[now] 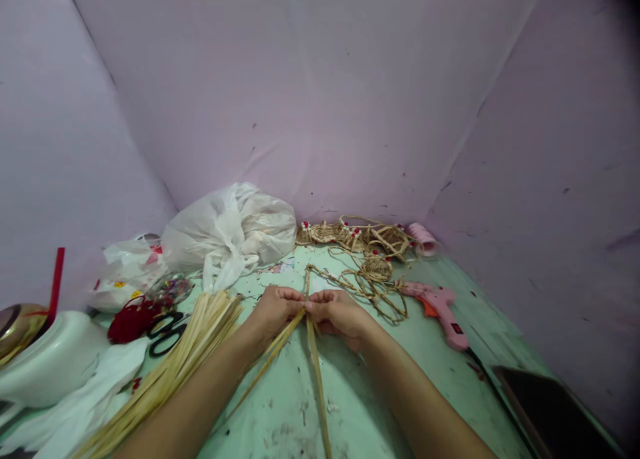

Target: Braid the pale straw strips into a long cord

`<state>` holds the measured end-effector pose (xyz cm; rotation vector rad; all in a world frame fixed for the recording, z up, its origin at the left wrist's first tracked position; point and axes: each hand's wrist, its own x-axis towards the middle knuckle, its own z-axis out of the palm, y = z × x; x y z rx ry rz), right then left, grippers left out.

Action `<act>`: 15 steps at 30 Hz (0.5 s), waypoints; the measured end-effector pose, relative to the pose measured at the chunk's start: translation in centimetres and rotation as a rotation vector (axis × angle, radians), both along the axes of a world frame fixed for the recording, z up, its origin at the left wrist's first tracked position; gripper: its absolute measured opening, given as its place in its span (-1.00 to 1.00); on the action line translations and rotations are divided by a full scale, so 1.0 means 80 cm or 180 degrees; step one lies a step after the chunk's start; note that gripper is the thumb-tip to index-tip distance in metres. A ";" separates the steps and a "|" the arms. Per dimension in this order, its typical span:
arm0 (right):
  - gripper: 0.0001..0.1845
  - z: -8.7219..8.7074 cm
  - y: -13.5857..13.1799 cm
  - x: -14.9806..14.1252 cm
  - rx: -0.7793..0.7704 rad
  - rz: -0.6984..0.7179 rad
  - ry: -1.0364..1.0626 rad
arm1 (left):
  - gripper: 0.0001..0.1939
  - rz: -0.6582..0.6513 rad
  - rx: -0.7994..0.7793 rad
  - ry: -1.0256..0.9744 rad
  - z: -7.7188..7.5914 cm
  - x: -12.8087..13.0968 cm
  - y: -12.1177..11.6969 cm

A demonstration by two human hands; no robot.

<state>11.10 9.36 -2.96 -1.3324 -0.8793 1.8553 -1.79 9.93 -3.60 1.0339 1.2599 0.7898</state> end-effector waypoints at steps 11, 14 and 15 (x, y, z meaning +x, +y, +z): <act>-0.80 -0.019 0.005 0.010 0.0171 0.0495 -0.0093 | -0.87 -0.0652 -0.0007 0.0126 -0.002 -0.011 0.003; -0.89 -0.020 0.002 0.006 0.0379 0.0430 -0.0347 | -0.88 -0.0752 0.0024 0.0307 0.002 -0.014 0.004; -0.90 -0.022 0.000 0.004 0.0414 0.0357 -0.0398 | -0.88 -0.0759 0.0014 0.0368 0.002 -0.014 0.004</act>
